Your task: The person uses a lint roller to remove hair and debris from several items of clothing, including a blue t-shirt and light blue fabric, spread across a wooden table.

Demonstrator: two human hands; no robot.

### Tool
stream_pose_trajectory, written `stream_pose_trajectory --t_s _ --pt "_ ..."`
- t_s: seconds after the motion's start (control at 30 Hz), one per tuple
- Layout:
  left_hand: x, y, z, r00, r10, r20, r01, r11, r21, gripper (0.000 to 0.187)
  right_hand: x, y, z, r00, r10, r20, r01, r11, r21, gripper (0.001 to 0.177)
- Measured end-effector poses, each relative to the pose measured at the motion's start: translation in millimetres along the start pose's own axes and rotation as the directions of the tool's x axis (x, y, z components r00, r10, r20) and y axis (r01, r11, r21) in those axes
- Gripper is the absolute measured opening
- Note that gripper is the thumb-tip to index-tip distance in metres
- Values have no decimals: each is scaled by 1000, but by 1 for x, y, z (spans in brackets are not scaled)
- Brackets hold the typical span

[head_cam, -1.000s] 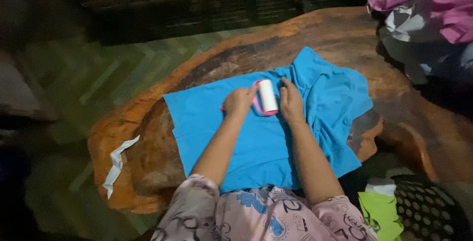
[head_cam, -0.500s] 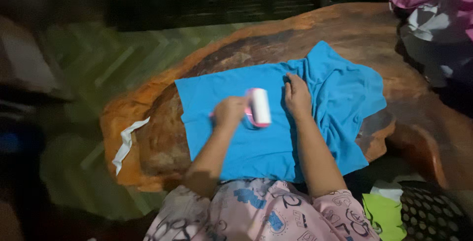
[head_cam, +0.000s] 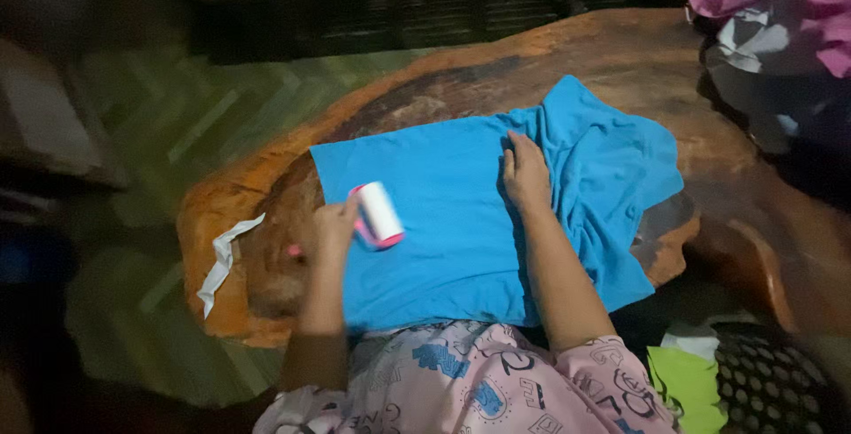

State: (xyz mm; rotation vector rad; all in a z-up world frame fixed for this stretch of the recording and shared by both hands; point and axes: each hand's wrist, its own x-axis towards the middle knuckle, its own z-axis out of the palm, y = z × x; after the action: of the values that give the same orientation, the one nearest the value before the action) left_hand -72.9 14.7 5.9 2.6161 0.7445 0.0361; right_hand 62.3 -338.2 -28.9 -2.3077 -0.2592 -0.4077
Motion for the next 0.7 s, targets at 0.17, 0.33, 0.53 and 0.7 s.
stream_pose_trajectory --t_s 0.17,0.33,0.53,0.7 --pt "-10 120 54 967 210 146 -187 970 -158 55 -1 5 -1 998 55 -22 -52 992 116 33" --pt "-7 149 82 935 342 98 -316 925 -209 56 1 10 -4 999 38 -33 -33 988 149 33" --pt "9 56 23 979 122 162 -100 986 -134 60 3 4 -1 999 14 -39 -10 997 81 31" --pt "8 64 -10 983 54 174 -53 999 -10 62 4 4 0 999 4 -39 -2 999 46 32"
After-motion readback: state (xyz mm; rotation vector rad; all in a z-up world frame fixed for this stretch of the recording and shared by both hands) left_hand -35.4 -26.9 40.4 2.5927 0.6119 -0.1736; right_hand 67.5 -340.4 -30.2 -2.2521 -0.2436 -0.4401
